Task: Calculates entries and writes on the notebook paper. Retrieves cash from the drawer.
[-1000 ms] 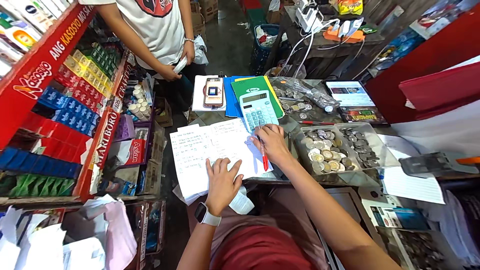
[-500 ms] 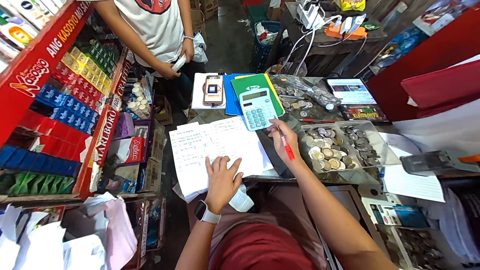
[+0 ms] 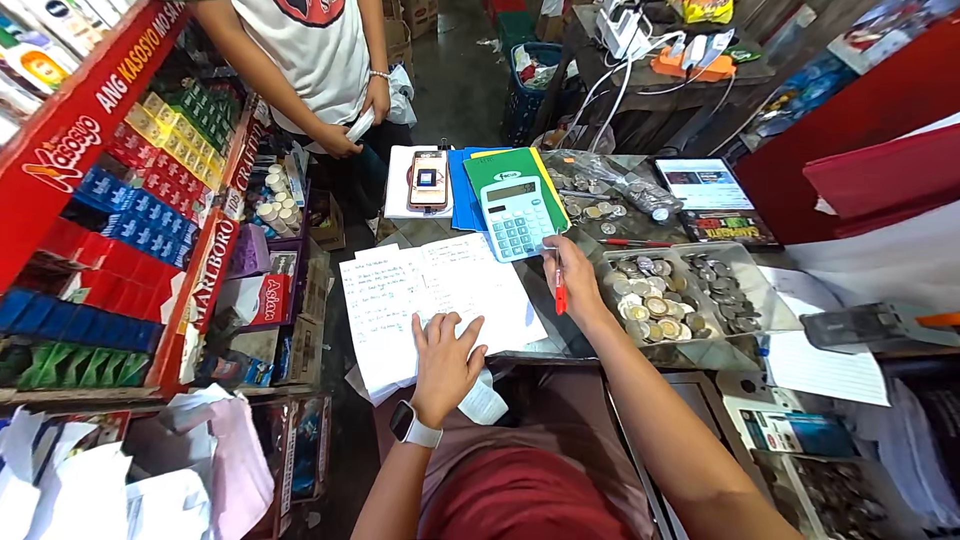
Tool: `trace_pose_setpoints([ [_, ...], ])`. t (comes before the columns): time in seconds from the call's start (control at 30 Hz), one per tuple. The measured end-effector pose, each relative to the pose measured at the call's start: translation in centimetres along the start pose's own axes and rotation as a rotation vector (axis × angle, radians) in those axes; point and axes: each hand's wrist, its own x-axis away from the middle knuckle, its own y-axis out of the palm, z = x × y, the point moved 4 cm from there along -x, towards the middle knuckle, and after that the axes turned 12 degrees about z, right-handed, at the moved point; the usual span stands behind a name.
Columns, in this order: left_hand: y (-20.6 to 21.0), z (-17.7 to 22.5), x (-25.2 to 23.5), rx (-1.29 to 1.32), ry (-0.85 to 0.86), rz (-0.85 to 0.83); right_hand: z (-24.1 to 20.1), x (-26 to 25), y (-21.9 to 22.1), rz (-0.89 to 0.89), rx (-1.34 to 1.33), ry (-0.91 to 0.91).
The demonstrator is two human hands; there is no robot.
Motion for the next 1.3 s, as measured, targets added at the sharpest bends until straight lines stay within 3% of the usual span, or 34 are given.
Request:
trace_pose_setpoints([
  [0.13, -0.1, 0.1, -0.1, 0.023, -0.010, 0.015, -0.9, 1.0, -1.2, 0.014, -0.115, 0.078],
  [0.33, -0.1, 0.2, -0.2, 0.032, -0.039, -0.003, -3.1, 2.4, -0.4, -0.132, -0.466, 0.389],
  [0.73, 0.0, 0.2, -0.2, 0.022, -0.032, -0.015, -2.7, 2.9, 2.0, -0.298, -0.265, 0.095],
  [0.83, 0.0, 0.2, -0.2, 0.021, -0.033, -0.005, -3.4, 2.4, 1.1, -0.220, -0.167, 0.014],
  [1.1, 0.1, 0.2, -0.3, 0.029, -0.036, -0.010, -3.0, 1.9, 1.5, -0.482, -0.301, 0.082],
  [1.3, 0.2, 0.2, -0.2, 0.019, -0.032, -0.002, -2.8, 1.2, 1.2, -0.501, -0.248, 0.152],
])
